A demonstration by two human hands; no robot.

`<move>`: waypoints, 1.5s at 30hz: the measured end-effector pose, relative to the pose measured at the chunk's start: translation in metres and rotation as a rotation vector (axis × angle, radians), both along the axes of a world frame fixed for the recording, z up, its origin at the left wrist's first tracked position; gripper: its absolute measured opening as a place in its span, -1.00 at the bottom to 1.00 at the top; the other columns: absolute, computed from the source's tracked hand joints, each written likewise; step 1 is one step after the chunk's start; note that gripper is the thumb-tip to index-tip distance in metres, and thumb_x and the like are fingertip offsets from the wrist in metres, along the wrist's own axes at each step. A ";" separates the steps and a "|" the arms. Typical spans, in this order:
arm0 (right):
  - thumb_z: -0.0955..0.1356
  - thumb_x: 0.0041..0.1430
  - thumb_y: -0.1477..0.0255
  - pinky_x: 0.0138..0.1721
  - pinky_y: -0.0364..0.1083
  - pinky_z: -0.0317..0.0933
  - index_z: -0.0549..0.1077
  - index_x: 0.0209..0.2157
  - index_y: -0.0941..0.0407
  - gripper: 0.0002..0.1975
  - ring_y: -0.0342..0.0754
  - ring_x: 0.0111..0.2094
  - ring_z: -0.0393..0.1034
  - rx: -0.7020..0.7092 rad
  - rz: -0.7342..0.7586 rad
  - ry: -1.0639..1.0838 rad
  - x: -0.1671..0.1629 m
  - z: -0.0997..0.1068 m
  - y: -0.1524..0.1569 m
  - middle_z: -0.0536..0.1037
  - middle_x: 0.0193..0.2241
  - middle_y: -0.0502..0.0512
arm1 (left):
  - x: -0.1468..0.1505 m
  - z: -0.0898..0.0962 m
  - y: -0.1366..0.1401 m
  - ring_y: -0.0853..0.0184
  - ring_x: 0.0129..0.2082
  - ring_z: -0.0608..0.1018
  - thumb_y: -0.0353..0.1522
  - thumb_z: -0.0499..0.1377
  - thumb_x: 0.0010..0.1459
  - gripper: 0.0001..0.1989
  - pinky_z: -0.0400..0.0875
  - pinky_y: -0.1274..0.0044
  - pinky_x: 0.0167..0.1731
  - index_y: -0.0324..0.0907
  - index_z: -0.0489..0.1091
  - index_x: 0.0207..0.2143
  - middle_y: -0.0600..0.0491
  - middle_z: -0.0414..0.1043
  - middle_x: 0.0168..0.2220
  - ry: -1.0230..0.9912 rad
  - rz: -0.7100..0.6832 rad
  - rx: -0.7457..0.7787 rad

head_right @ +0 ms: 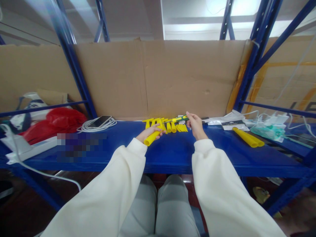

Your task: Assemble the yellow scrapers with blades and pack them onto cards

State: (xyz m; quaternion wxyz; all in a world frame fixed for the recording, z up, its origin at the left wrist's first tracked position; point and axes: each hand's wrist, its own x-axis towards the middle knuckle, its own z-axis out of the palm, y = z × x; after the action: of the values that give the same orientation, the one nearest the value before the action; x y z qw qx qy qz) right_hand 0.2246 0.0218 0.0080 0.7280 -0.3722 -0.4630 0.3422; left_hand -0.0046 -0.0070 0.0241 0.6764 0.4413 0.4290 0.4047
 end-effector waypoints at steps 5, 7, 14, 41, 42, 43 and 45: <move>0.58 -0.19 0.02 -0.76 -0.26 -0.01 0.37 -0.50 0.08 -0.50 -0.26 -0.77 0.13 0.009 0.059 -0.016 0.000 0.002 -0.002 0.26 -0.80 -0.17 | -0.001 -0.004 0.006 0.50 -0.70 0.41 -0.63 0.15 0.13 -0.14 0.27 0.68 -0.73 -0.10 -0.10 0.40 -0.02 0.55 -0.29 -0.037 -0.004 -0.005; 0.57 -0.16 0.03 -0.74 -0.26 0.03 0.39 -0.48 0.09 -0.52 -0.25 -0.74 0.17 0.014 0.090 -0.015 0.000 0.003 -0.003 0.30 -0.77 -0.15 | -0.002 -0.004 0.007 0.49 -0.70 0.42 -0.61 0.20 0.11 -0.15 0.27 0.68 -0.74 -0.11 -0.07 0.39 0.00 0.54 -0.31 -0.045 -0.006 -0.006; 0.59 -0.24 0.05 -0.69 -0.25 0.08 0.41 -0.43 0.07 -0.50 -0.25 -0.71 0.19 0.043 0.128 -0.013 -0.003 0.003 -0.005 0.37 -0.72 -0.14 | -0.002 -0.005 0.008 0.50 -0.70 0.42 -0.63 0.13 0.14 -0.18 0.25 0.70 -0.74 -0.07 -0.09 0.37 0.07 0.50 -0.38 -0.035 -0.016 -0.012; 0.58 -0.21 0.08 -0.70 -0.23 0.04 0.39 -0.52 0.08 -0.55 -0.22 -0.70 0.21 0.161 -0.022 0.068 -0.004 0.002 -0.002 0.32 -0.76 -0.13 | -0.002 -0.001 0.001 0.53 -0.68 0.40 -0.63 0.11 0.11 -0.18 0.22 0.72 -0.73 -0.06 -0.04 0.37 0.00 0.53 -0.26 -0.067 -0.067 0.054; 0.58 -0.20 0.08 -0.71 -0.23 0.04 0.39 -0.53 0.08 -0.55 -0.22 -0.70 0.21 0.167 -0.029 0.065 -0.004 0.002 -0.002 0.33 -0.76 -0.13 | -0.002 -0.001 0.001 0.53 -0.67 0.40 -0.63 0.11 0.12 -0.18 0.22 0.72 -0.73 -0.06 -0.05 0.38 0.00 0.53 -0.26 -0.064 -0.064 0.051; 0.58 -0.20 0.09 -0.71 -0.23 0.04 0.39 -0.53 0.08 -0.56 -0.22 -0.71 0.20 0.170 -0.036 0.063 -0.005 0.003 -0.002 0.33 -0.77 -0.13 | -0.001 -0.001 0.001 0.53 -0.67 0.41 -0.63 0.11 0.12 -0.17 0.22 0.72 -0.73 -0.05 -0.07 0.39 -0.01 0.53 -0.25 -0.062 -0.058 0.048; 0.57 -0.18 0.10 -0.71 -0.23 0.04 0.38 -0.54 0.09 -0.57 -0.23 -0.72 0.19 0.167 -0.052 0.067 -0.006 0.003 -0.003 0.33 -0.77 -0.14 | -0.001 -0.001 0.002 0.52 -0.67 0.41 -0.63 0.12 0.12 -0.14 0.23 0.71 -0.72 -0.04 -0.09 0.40 -0.02 0.54 -0.22 -0.065 -0.044 0.043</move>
State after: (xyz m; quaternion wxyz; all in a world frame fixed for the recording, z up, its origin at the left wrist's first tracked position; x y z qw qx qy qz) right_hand 0.2182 0.0190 0.0112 0.7802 -0.3103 -0.4556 0.2957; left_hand -0.0051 -0.0051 0.0226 0.6889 0.4519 0.3882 0.4129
